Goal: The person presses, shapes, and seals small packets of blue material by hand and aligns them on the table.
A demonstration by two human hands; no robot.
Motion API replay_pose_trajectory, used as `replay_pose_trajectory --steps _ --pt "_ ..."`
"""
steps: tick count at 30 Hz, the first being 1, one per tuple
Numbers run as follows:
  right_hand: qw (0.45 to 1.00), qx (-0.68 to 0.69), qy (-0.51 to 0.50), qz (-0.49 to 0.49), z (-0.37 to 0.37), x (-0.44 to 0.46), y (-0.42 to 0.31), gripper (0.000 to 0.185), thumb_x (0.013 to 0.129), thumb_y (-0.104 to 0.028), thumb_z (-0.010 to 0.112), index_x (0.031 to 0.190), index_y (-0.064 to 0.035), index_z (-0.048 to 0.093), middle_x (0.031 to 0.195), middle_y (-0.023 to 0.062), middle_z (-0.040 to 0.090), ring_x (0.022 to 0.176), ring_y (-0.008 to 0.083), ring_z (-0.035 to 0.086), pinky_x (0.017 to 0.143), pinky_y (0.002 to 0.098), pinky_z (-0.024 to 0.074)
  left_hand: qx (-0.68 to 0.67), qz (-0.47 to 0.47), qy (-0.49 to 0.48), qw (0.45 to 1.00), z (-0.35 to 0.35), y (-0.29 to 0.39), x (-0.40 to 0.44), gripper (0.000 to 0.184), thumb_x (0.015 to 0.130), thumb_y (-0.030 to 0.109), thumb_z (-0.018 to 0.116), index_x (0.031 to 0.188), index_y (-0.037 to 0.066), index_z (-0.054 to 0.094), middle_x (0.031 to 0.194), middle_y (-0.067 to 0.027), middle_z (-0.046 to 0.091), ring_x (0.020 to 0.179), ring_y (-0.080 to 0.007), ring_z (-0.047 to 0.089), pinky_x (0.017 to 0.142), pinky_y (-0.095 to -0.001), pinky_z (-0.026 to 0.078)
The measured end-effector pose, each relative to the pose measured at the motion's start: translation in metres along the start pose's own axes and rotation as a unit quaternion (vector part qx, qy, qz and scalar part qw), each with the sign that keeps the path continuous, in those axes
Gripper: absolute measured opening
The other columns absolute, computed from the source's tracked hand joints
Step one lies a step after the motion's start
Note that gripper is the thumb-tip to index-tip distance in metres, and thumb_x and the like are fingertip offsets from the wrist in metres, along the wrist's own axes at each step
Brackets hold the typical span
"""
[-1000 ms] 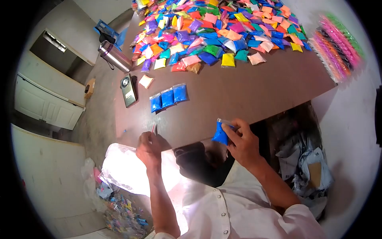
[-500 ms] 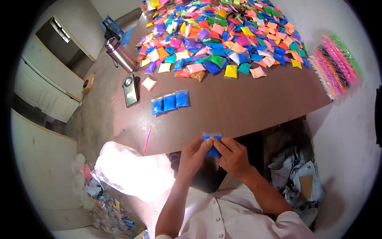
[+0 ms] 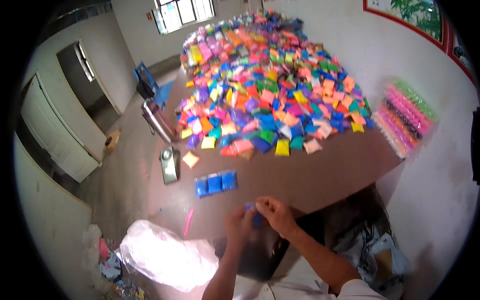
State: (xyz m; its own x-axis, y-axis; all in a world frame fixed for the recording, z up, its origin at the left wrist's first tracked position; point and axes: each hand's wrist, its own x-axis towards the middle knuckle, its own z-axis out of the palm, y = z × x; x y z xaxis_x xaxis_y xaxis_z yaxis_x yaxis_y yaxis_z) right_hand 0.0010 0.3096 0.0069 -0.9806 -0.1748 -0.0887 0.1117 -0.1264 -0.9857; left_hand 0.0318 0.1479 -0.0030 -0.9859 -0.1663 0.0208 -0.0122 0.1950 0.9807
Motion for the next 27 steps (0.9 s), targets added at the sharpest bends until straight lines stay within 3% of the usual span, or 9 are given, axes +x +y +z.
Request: replay_pose_trajectory --steps 1,2,4,13,21,24,26,27 --pt "1.0 -0.028 -0.01 -0.001 0.001 0.005 0.001 0.027 0.107 -0.027 0.069 0.111 -0.0021 0.075 0.083 -0.004 0.062 0.074 0.0053 0.055 0.064 0.0239 0.0478 0.107 -0.001 0.01 0.994 -0.001 -0.001 0.007 0.03 0.102 0.026 0.073 0.109 -0.003 0.076 0.093 -0.0073 0.077 0.084 -0.0146 0.07 0.078 -0.0332 0.056" --pt "0.999 -0.03 -0.012 -0.015 0.002 0.012 0.001 0.027 0.107 -0.027 0.069 0.111 -0.0021 0.075 0.083 -0.004 0.062 0.074 0.0053 0.055 0.064 0.0239 0.0478 0.105 0.012 0.015 0.994 0.001 -0.001 0.012 0.03 0.102 0.026 0.073 0.109 -0.003 0.076 0.093 -0.0073 0.077 0.084 -0.0146 0.07 0.078 -0.0332 0.056" --pt "0.992 -0.102 0.007 -0.072 0.002 0.022 0.001 0.027 0.106 -0.028 0.069 0.106 -0.0012 0.076 0.082 -0.0026 0.063 0.075 0.0059 0.056 0.065 0.0255 0.0479 -0.007 0.047 0.044 0.998 0.006 0.012 0.014 0.031 0.106 0.025 0.07 0.091 -0.001 0.072 0.079 0.0046 0.062 0.074 -0.0042 0.053 0.063 -0.0242 0.043" --pt "0.962 -0.204 0.06 -0.172 0.01 0.03 0.024 0.023 0.103 -0.022 0.069 0.102 -0.0003 0.074 0.089 0.0117 0.075 0.081 0.0189 0.069 0.073 0.0344 0.0548 -0.009 -0.008 0.03 0.999 0.003 -0.023 0.027 0.028 0.106 0.025 0.068 0.104 -0.002 0.077 0.088 0.0031 0.069 0.083 -0.0051 0.059 0.073 -0.0232 0.048" --pt "0.944 -0.248 0.057 -0.21 0.017 0.028 0.021 0.022 0.105 -0.022 0.066 0.104 -0.0012 0.072 0.088 0.0122 0.073 0.079 0.0171 0.068 0.074 0.0332 0.0552 -0.082 -0.003 0.07 0.994 0.007 -0.025 0.024 0.027 0.105 0.023 0.069 0.106 -0.003 0.077 0.091 0.0019 0.073 0.082 -0.0058 0.062 0.072 -0.0243 0.05" --pt "0.953 -0.21 0.071 -0.207 0.015 0.027 0.029 0.021 0.106 -0.022 0.066 0.104 -0.001 0.072 0.087 0.011 0.073 0.079 0.0175 0.067 0.074 0.0332 0.055 -0.031 0.017 0.075 0.997 0.007 -0.012 0.021 0.029 0.103 0.025 0.071 0.106 -0.003 0.077 0.086 -0.0027 0.074 0.08 -0.0076 0.063 0.072 -0.0273 0.053" --pt "0.957 -0.188 0.086 -0.203 0.013 0.026 0.033 0.022 0.106 -0.022 0.066 0.103 -0.0008 0.071 0.087 0.0103 0.073 0.078 0.0176 0.066 0.074 0.0334 0.0548 0.104 -0.006 0.041 0.994 0.007 0.008 0.018 0.043 0.104 0.039 0.069 0.113 -0.002 0.076 0.097 -0.0176 0.079 0.093 -0.0247 0.075 0.085 -0.0383 0.057" --pt "0.954 -0.188 0.106 -0.209 0.013 0.027 0.034 0.022 0.106 -0.022 0.066 0.102 -0.0007 0.071 0.087 0.01 0.073 0.078 0.0173 0.066 0.074 0.0335 0.0545 0.104 -0.004 0.042 0.994 0.009 0.012 0.016 0.043 0.104 0.039 0.069 0.113 -0.002 0.076 0.097 -0.0176 0.079 0.093 -0.0247 0.075 0.085 -0.0383 0.057"
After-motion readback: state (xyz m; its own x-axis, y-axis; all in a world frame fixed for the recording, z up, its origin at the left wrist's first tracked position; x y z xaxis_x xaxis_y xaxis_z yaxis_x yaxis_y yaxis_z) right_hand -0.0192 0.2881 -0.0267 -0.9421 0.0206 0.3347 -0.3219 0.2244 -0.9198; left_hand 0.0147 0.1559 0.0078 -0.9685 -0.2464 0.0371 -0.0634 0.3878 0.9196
